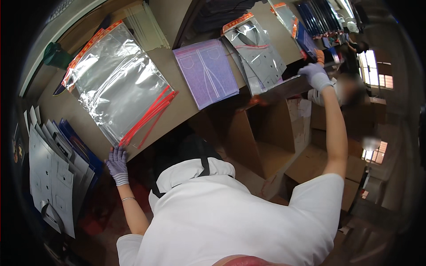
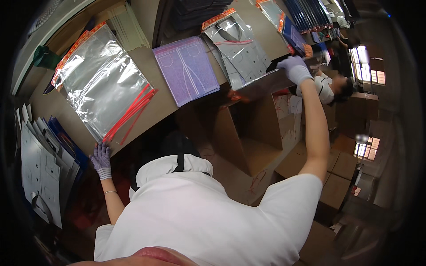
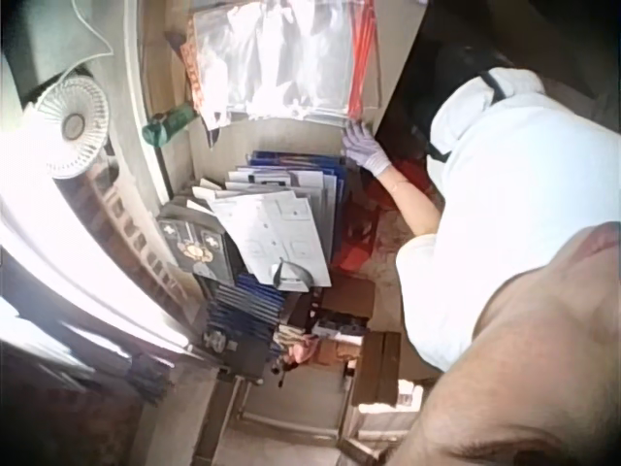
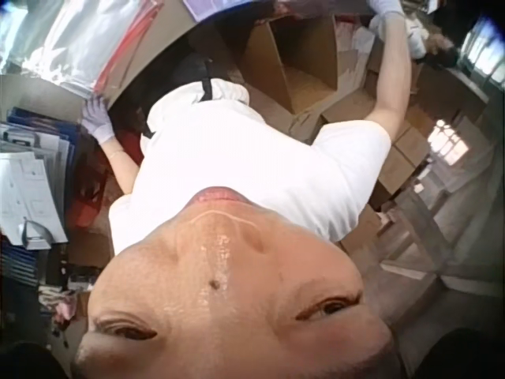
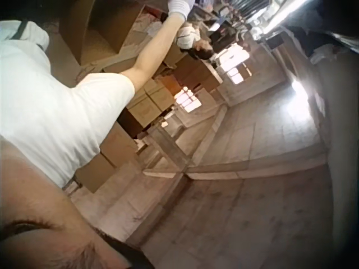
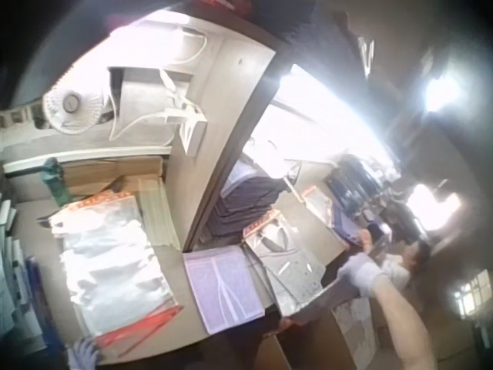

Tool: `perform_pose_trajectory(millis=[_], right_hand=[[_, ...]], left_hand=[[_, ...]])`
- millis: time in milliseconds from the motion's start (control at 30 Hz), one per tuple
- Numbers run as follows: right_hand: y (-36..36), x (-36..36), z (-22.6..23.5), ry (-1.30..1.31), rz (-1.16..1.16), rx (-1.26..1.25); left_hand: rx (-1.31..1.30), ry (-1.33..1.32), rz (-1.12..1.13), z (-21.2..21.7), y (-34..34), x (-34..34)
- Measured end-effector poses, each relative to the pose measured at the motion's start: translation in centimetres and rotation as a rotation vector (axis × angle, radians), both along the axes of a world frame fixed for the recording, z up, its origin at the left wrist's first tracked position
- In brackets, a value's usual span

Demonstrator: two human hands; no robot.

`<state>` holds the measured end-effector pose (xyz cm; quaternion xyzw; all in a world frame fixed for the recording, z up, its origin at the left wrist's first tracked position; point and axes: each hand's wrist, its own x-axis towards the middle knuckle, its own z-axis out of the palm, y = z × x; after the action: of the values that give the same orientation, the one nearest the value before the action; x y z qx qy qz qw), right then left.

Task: Packaging paper shirt display inserts into plastic bags and placing them into a shipping box.

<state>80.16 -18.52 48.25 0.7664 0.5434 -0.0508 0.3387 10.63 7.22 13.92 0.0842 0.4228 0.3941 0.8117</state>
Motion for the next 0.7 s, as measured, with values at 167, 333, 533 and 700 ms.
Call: perform_pose_trajectory(millis=[167,333,533,700], right_hand=[[6.1,6.7,-15.4,-0.183,0.32,-0.333],[10.1,6.8,-27.4,-0.033,0.49,-0.07],[14.0,-0.3,-27.0,-0.248,0.389,-0.234],[11.2,0.5,-24.8,-0.149,-0.04,0.112]], left_hand=[[0.032,0.037,0.059,-1.2,-0.5,-0.9],[0.036,0.089,0.112,-0.7,-0.7,-1.0],[0.091,0.084,0.13,-0.5,-1.8,-3.0],[0.1,0.077,0.101,-1.5,-1.0,-1.8]])
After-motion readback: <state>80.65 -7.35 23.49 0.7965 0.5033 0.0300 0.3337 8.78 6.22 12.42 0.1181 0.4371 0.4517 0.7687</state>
